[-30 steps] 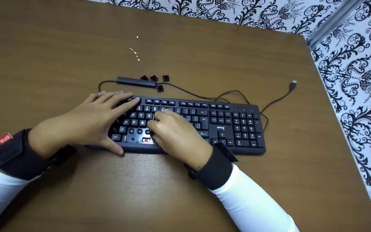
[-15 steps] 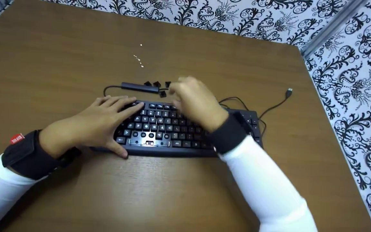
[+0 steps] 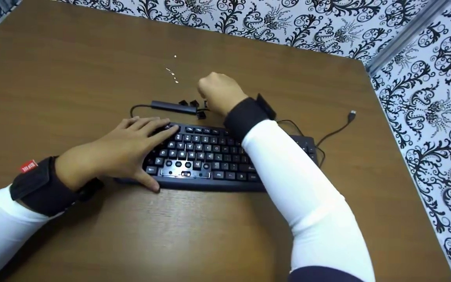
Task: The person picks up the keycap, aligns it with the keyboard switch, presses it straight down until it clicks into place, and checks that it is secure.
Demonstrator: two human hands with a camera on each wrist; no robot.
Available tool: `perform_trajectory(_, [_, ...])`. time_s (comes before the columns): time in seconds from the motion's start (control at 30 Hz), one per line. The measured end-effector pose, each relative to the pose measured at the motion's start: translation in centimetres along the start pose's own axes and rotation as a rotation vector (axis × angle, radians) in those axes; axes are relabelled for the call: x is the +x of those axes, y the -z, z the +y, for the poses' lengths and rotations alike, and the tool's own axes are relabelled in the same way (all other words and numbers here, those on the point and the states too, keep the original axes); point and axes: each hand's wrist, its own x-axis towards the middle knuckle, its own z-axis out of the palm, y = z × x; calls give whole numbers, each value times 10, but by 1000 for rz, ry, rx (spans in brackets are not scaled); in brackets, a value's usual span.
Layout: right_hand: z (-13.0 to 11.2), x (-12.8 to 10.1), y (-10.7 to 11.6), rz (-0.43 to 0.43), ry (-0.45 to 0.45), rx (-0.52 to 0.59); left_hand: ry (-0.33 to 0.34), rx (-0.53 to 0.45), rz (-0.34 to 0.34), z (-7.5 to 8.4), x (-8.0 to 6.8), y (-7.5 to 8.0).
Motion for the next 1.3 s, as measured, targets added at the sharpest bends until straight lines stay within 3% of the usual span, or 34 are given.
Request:
perform_trajectory(0.4, [4, 17, -8, -113, -27, -48, -5, 17, 2, 0, 1, -2])
perform_trajectory(0.57, [5, 20, -11, -121, -19, -46, -3, 20, 5, 0, 2, -2])
perform_trajectory(1.03, [10, 21, -12, -78, -30, 5, -4, 0, 19, -1, 0, -2])
perform_trajectory(1.3, [19, 0, -9, 3, -7, 116, 4, 8, -5, -1, 2, -3])
